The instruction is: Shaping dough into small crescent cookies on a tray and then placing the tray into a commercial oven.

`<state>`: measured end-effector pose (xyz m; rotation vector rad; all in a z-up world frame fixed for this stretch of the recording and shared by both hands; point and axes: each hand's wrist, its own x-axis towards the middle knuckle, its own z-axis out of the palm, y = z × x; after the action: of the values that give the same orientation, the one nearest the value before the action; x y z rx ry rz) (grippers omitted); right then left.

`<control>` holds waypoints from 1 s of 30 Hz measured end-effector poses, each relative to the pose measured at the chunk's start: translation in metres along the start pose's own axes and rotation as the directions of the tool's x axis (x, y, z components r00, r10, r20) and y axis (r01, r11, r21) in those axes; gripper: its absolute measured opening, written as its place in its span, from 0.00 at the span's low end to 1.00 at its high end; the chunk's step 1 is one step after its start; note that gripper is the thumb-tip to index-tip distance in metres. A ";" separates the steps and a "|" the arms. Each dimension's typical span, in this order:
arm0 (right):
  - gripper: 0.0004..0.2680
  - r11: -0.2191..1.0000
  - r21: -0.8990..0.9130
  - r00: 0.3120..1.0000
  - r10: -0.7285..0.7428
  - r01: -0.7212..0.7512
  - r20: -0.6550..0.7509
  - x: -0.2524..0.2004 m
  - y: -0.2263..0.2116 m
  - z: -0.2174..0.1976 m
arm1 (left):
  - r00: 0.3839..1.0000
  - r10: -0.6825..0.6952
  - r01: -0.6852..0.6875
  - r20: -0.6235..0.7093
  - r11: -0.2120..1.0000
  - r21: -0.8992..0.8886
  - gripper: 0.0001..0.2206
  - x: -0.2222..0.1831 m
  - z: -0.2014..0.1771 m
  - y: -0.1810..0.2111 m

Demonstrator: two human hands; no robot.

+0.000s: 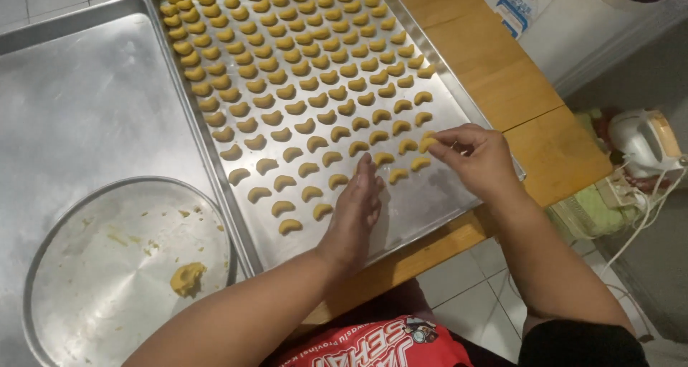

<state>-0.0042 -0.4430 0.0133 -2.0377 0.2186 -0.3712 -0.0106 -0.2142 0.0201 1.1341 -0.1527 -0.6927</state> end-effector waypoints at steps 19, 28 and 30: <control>0.07 0.857 -0.459 0.959 0.281 -0.232 0.040 0.020 0.017 -0.014 | 0.993 -0.108 0.106 0.053 0.994 0.040 0.40 0.019 0.012 -0.027; 0.15 0.806 -0.526 0.925 0.369 -0.272 0.086 0.022 0.009 -0.021 | 0.975 -0.219 0.216 -0.040 0.974 -0.069 0.37 0.010 0.006 -0.006; 0.12 0.887 -0.459 0.992 0.092 -0.040 0.092 0.019 0.004 -0.023 | 0.997 -0.076 0.077 0.016 0.993 -0.091 0.37 0.002 -0.001 0.000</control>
<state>0.0052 -0.4694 0.0232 -2.5009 0.3306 -0.1698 -0.0090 -0.2145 0.0196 1.0519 -0.0879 -0.7675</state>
